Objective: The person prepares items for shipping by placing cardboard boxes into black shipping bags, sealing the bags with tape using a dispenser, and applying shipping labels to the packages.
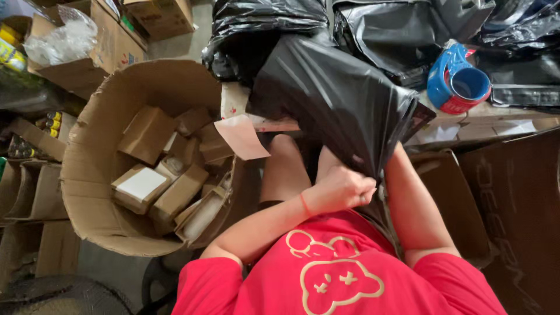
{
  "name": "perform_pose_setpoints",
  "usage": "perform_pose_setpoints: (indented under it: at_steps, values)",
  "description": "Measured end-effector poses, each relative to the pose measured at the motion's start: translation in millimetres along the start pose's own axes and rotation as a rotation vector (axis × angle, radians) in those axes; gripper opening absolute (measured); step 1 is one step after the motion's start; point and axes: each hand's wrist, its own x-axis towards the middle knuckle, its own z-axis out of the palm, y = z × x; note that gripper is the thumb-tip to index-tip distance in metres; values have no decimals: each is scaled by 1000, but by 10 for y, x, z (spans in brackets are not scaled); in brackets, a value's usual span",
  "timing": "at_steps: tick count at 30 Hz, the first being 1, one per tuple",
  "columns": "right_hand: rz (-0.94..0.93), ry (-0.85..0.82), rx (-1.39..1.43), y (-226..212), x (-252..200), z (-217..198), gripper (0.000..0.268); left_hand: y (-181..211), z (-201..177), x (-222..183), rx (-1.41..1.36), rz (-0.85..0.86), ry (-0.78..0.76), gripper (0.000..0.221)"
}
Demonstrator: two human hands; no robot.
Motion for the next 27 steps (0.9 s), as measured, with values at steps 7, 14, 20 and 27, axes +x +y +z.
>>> perform_pose_setpoints:
  at_steps: [7,14,20,27]
  values:
    - [-206,147,19,61,-138,-505,36,55,-409,136,267,9,311,20]
    - [-610,-68,-786,-227,-984,-155,50,-851,-1476,-245,763,-648,921,58]
    - [-508,-238,-1232,-407,-1146,176,26,-1267,-1666,-388,-343,-788,901,56]
    - [-222,167,-598,-1631,-538,300,7,-1096,-2231,-9,-1152,-531,1080,32]
